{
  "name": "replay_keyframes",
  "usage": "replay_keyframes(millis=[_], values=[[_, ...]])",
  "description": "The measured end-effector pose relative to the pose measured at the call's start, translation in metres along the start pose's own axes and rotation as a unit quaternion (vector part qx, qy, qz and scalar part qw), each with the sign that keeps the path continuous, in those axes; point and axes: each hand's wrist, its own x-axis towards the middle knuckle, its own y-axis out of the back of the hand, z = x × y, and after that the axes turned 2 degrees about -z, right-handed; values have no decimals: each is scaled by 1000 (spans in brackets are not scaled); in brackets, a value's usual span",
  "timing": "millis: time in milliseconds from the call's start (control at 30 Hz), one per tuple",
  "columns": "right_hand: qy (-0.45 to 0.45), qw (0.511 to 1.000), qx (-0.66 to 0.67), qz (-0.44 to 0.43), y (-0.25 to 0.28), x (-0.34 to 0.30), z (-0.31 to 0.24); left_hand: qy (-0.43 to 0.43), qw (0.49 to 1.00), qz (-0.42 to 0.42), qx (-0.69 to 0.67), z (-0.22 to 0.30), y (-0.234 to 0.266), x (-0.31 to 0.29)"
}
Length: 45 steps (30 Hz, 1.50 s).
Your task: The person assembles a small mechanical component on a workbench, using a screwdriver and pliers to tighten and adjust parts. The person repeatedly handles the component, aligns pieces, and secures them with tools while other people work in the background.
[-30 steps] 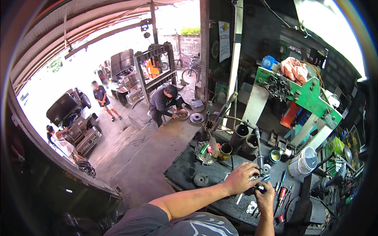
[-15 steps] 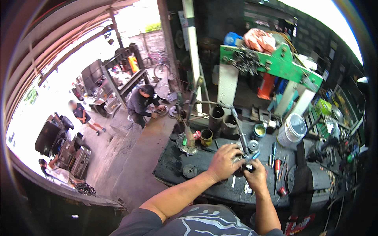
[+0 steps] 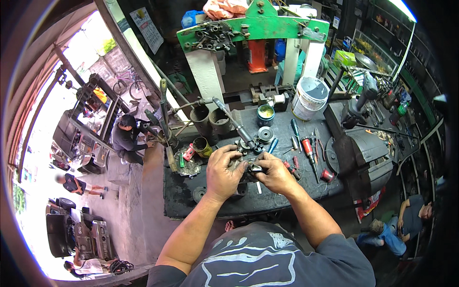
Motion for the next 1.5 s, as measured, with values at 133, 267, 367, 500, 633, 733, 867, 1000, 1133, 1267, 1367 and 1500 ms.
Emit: replay_keyframes(millis=[133, 267, 367, 500, 633, 733, 867, 1000, 1133, 1267, 1367, 1500], values=[[-36, 999, -40, 2, -1, 1, 0, 21, 1000, 5, -10, 2, -2, -1], [-57, 998, 3, 0, -1, 3, 3, 7, 1000, 7, -4, 2, -2, 0], [-57, 997, 48, 7, -1, 2, 4, 14, 1000, 4, -8, 2, -2, 0], [-60, 997, 43, -8, 0, 3, 2, 23, 1000, 2, -13, 2, -1, -1], [-72, 996, 55, -5, 1, 4, -3, 22, 1000, 1, -18, 0, -2, 0], [-54, 996, 70, 19, 0, 2, -5, 17, 1000, 0, -12, 0, -1, 0], [1, 1000, -11, 14, -1, 1, -3, 14, 1000, 4, -11, 2, -1, 0], [-2, 999, -42, 19, 1, 2, -4, 34, 999, 3, -28, 2, -2, -1], [24, 998, -47, 44, -2, -2, -15, -31, 999, 9, 24, -1, 0, 1], [-16, 998, -46, 45, -5, -2, -21, -17, 1000, 11, 8, -1, -1, 0], [-41, 999, -23, 22, -5, 0, -19, 0, 1000, 11, -6, 0, -1, -1], [-31, 999, -19, 13, -6, 1, -16, 5, 1000, 19, -18, 3, -1, -1]])
